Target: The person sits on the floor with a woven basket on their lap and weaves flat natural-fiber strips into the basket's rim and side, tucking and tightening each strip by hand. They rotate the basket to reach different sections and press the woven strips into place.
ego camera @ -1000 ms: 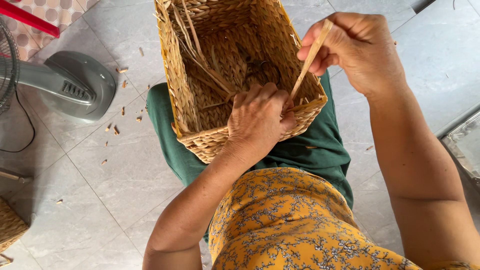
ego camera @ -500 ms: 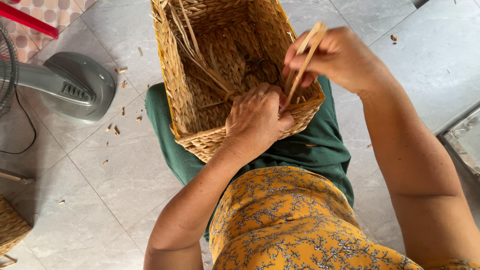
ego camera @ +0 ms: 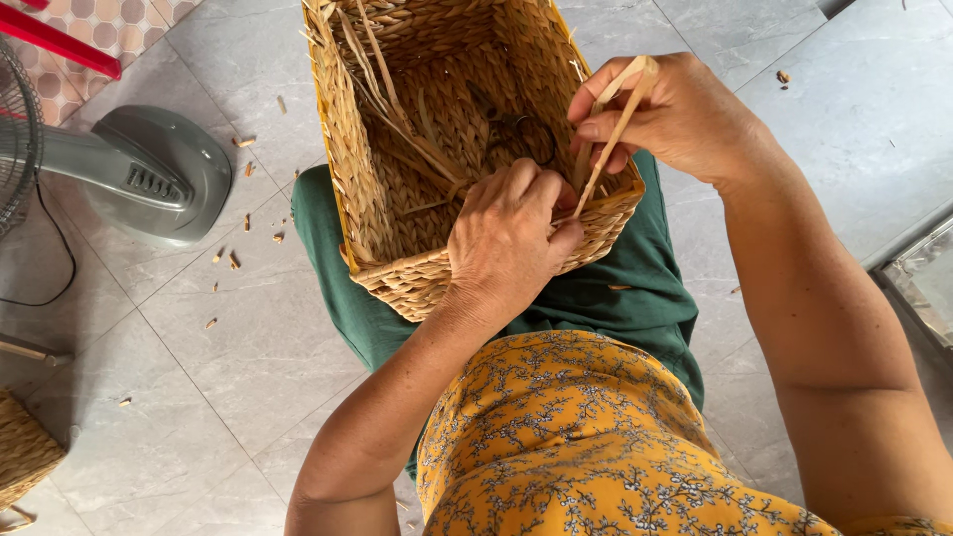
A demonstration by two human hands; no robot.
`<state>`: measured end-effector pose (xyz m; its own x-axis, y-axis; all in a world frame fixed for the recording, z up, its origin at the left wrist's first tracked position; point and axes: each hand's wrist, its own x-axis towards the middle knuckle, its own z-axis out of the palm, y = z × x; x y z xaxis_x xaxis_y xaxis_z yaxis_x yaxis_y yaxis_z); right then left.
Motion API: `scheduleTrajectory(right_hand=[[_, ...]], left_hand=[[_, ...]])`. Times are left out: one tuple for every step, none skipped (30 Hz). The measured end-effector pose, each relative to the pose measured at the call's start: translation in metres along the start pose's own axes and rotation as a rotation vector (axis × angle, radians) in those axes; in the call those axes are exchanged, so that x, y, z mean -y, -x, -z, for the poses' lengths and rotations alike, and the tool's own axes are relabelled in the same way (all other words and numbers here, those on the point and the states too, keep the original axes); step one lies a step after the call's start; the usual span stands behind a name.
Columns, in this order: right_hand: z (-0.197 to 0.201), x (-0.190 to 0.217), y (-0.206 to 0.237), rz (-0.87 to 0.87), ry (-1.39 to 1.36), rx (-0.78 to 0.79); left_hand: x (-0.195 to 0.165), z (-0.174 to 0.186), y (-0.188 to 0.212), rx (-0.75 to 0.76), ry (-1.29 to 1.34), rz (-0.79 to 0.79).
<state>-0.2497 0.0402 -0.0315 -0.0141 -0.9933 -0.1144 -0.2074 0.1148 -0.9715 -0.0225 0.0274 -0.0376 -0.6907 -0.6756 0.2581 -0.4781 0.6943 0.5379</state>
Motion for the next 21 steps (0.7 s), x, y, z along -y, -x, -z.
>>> scheduleTrajectory(right_hand=[[0.001,0.001,0.001,-0.019,0.02,0.017],[0.001,0.003,0.001,-0.036,0.039,0.035],[0.001,0.005,0.002,-0.054,0.06,0.054],[0.0,0.007,0.002,-0.067,0.085,0.058],[-0.001,0.009,0.002,-0.081,0.11,0.061],[-0.002,0.011,0.002,-0.095,0.136,0.062],[-0.004,0.013,0.002,-0.112,0.154,0.057],[-0.006,0.015,0.001,-0.127,0.172,0.052],[-0.007,0.017,0.001,-0.141,0.189,0.048],[-0.009,0.018,0.0,-0.137,0.211,0.037],[-0.011,0.019,0.002,-0.134,0.233,0.026],[-0.013,0.02,0.002,-0.131,0.254,0.013],[-0.013,0.021,0.002,-0.122,0.254,0.027],[-0.014,0.022,0.002,-0.111,0.256,0.041],[-0.015,0.022,0.001,-0.099,0.258,0.056],[-0.014,0.023,0.001,-0.097,0.264,0.059],[-0.015,0.022,0.0,-0.096,0.27,0.062],[-0.016,0.022,-0.001,-0.095,0.274,0.066],[-0.015,0.022,-0.001,-0.098,0.27,0.067],[-0.017,0.021,-0.003,-0.101,0.265,0.065],[-0.016,0.021,-0.003,-0.106,0.261,0.062]], left_hand=[[-0.001,0.001,-0.003,0.07,0.01,0.05],[-0.001,0.002,-0.006,0.139,0.019,0.1],[-0.001,0.003,-0.009,0.207,0.028,0.152],[-0.001,0.004,-0.012,0.238,0.042,0.165],[-0.001,0.005,-0.014,0.27,0.057,0.178],[-0.002,0.006,-0.015,0.302,0.072,0.189],[-0.003,0.006,-0.017,0.307,0.069,0.195],[-0.004,0.006,-0.019,0.31,0.064,0.201],[-0.005,0.006,-0.02,0.314,0.058,0.207],[-0.005,0.006,-0.02,0.321,0.072,0.223],[-0.005,0.007,-0.019,0.33,0.087,0.24],[-0.004,0.008,-0.018,0.339,0.102,0.255],[-0.003,0.009,-0.017,0.35,0.117,0.258],[-0.001,0.01,-0.016,0.358,0.134,0.262],[0.001,0.01,-0.015,0.365,0.15,0.265],[0.004,0.011,-0.014,0.331,0.217,0.219],[0.006,0.013,-0.011,0.298,0.284,0.173],[0.009,0.014,-0.01,0.264,0.351,0.128],[0.013,0.015,-0.01,0.267,0.416,0.106],[0.016,0.016,-0.009,0.27,0.481,0.082],[0.019,0.017,-0.009,0.276,0.548,0.057]])
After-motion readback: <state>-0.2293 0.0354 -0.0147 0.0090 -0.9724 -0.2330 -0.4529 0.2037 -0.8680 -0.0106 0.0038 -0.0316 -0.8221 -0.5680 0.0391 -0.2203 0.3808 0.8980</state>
